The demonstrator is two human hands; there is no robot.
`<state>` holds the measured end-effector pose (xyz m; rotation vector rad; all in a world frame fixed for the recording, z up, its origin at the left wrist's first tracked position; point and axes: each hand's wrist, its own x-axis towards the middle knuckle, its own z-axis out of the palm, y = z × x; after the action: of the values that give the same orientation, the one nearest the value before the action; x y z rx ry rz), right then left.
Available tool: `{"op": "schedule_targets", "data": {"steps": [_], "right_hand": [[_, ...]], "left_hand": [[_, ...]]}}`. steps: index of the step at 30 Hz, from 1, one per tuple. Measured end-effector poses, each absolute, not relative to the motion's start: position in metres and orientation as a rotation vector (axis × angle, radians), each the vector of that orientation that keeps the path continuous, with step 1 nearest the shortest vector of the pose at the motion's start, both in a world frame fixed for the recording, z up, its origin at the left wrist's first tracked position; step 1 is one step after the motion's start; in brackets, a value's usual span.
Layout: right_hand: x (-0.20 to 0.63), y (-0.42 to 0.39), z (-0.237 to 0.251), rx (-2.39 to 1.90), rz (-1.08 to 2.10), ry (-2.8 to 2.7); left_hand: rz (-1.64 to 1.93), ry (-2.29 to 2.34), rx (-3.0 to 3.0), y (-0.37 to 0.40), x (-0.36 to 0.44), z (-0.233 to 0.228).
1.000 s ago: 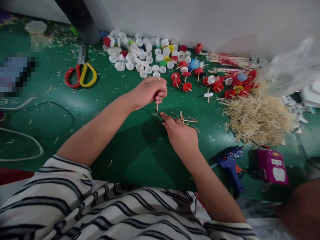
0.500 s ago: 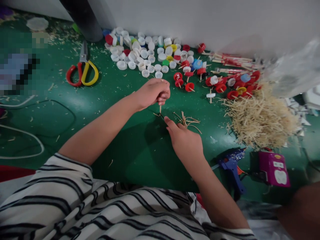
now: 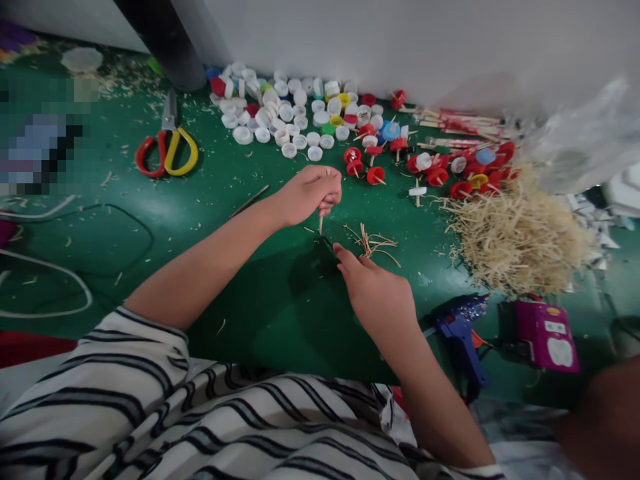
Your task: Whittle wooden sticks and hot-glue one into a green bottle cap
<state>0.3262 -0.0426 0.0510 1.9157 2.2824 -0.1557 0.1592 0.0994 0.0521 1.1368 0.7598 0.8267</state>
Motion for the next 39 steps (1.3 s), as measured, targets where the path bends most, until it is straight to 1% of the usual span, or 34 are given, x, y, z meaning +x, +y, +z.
{"op": "schedule_targets", "data": {"steps": [4, 9, 16, 20, 24, 33, 39], "right_hand": [[0.332, -0.039, 0.052, 1.961, -0.214, 2.295], [0.341, -0.033, 0.052, 1.945, -0.137, 2.368], [0.349, -0.03, 0.05, 1.974, -0.191, 2.535], [0.348, -0.025, 0.041, 1.948, -0.094, 2.633], [0.339, -0.017, 0.034, 1.941, 0.011, 2.578], [0.332, -0.018, 0.038, 1.951, -0.114, 2.435], [0.338, -0.024, 0.042, 1.912, -0.197, 2.39]], "left_hand": [[0.822, 0.754, 1.162, 0.1, 0.16, 0.051], [0.764, 0.707, 1.121, 0.1, 0.16, 0.054], [0.738, 0.7, 1.027, 0.103, 0.152, 0.058], [0.725, 0.675, 1.035, 0.104, 0.151, 0.057], [0.734, 0.693, 1.053, 0.103, 0.152, 0.056], [0.731, 0.7, 1.073, 0.105, 0.152, 0.053], [0.718, 0.692, 0.971, 0.106, 0.151, 0.051]]}}
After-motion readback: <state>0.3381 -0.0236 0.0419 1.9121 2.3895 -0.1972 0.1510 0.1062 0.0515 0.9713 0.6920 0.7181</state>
